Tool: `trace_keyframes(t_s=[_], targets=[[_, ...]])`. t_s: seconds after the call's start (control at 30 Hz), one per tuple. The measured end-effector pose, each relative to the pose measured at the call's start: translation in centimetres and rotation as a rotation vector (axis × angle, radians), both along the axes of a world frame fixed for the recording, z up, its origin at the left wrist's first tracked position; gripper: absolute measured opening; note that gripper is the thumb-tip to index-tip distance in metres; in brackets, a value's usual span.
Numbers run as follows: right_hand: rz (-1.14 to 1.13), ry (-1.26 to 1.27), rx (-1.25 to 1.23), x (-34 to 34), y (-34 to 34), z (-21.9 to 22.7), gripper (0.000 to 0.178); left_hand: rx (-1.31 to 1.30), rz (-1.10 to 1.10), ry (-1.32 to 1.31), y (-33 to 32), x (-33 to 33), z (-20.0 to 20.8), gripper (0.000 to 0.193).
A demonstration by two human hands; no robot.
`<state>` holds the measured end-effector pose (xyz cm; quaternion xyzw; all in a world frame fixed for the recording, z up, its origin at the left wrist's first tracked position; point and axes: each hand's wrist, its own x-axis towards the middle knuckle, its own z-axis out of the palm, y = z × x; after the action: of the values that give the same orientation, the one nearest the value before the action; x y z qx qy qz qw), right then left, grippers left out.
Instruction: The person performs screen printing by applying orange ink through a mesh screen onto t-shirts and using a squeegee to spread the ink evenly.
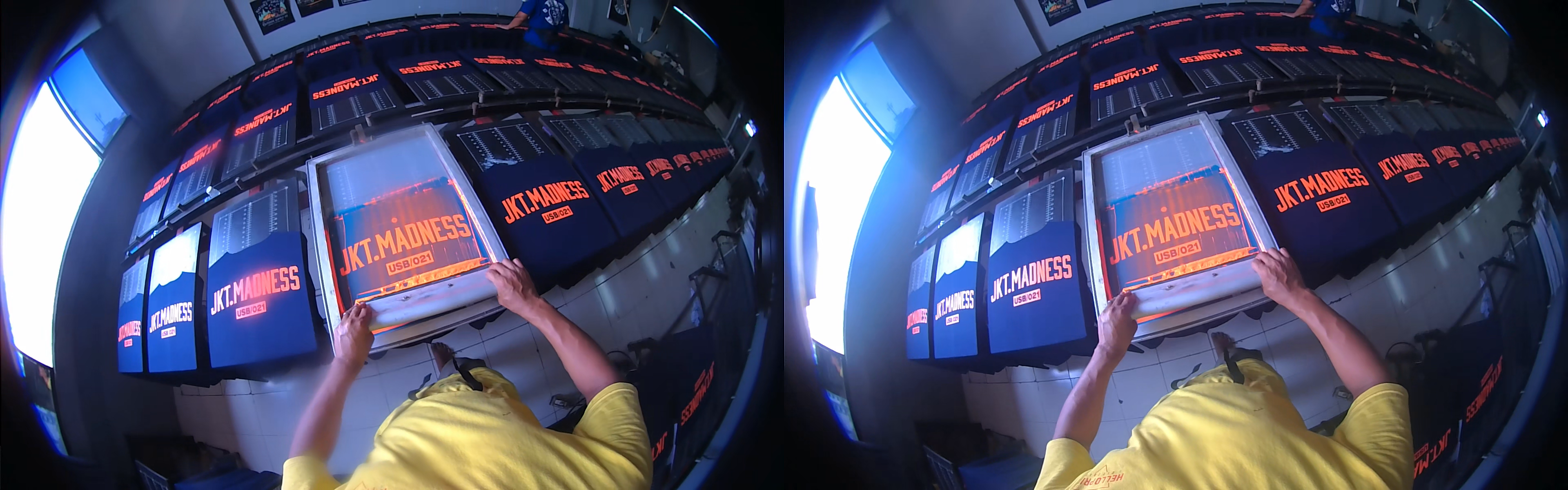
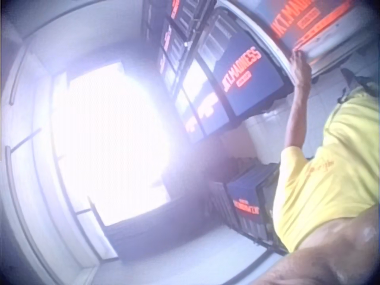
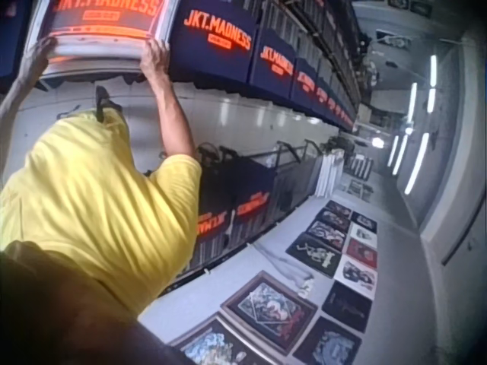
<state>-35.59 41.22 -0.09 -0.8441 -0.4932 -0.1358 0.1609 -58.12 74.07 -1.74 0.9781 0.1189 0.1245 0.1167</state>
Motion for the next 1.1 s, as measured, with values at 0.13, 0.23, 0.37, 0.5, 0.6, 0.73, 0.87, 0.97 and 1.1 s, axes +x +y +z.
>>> trace_keyframes(t_s=[0.13, 0.23, 0.37, 0.5, 0.6, 0.73, 0.87, 0.97, 1.1], targets=[[0.014, 0.037, 0.014, 0.5, -0.1, 0.4, 0.016, -0.06, -0.009, 0.085, -0.1, 0.8, 2.4, 0.028], [0.005, 0.055, -0.011, 0.9, -0.1, 0.2, 0.017, -0.064, 0.038, 0.087, -0.4, 0.7, 2.1, 0.027], [-0.011, 0.062, 0.007, 0.5, -0.1, -0.2, 0.018, -0.04, 0.051, 0.085, -0.9, 0.3, 2.0, 0.029], [-0.031, 0.081, -0.016, 0.1, -0.2, 0.0, 0.018, -0.026, 0.028, 0.046, -0.5, 0.0, 0.6, 0.031], [-0.036, 0.079, -0.005, 0.2, -0.3, -0.1, 0.02, -0.04, 0.027, 0.059, -0.6, 0.0, 1.0, 0.032], [-0.046, 0.08, -0.007, 0.1, -0.2, -0.1, 0.024, -0.026, 0.029, 0.084, -0.5, 0.2, 1.0, 0.034], [-0.059, 0.091, -0.044, 0.0, -0.2, -0.1, 0.026, -0.061, 0.049, 0.082, -0.8, 0.2, 1.5, 0.041], [-0.049, 0.107, -0.056, 0.2, -0.2, 0.1, 0.03, -0.046, 0.03, 0.106, -0.9, 0.3, 2.4, 0.043], [-0.012, 0.074, 0.048, -0.4, -0.4, -0.5, 0.023, 0.004, 0.046, 0.055, -1.2, -0.3, 1.1, 0.032]])
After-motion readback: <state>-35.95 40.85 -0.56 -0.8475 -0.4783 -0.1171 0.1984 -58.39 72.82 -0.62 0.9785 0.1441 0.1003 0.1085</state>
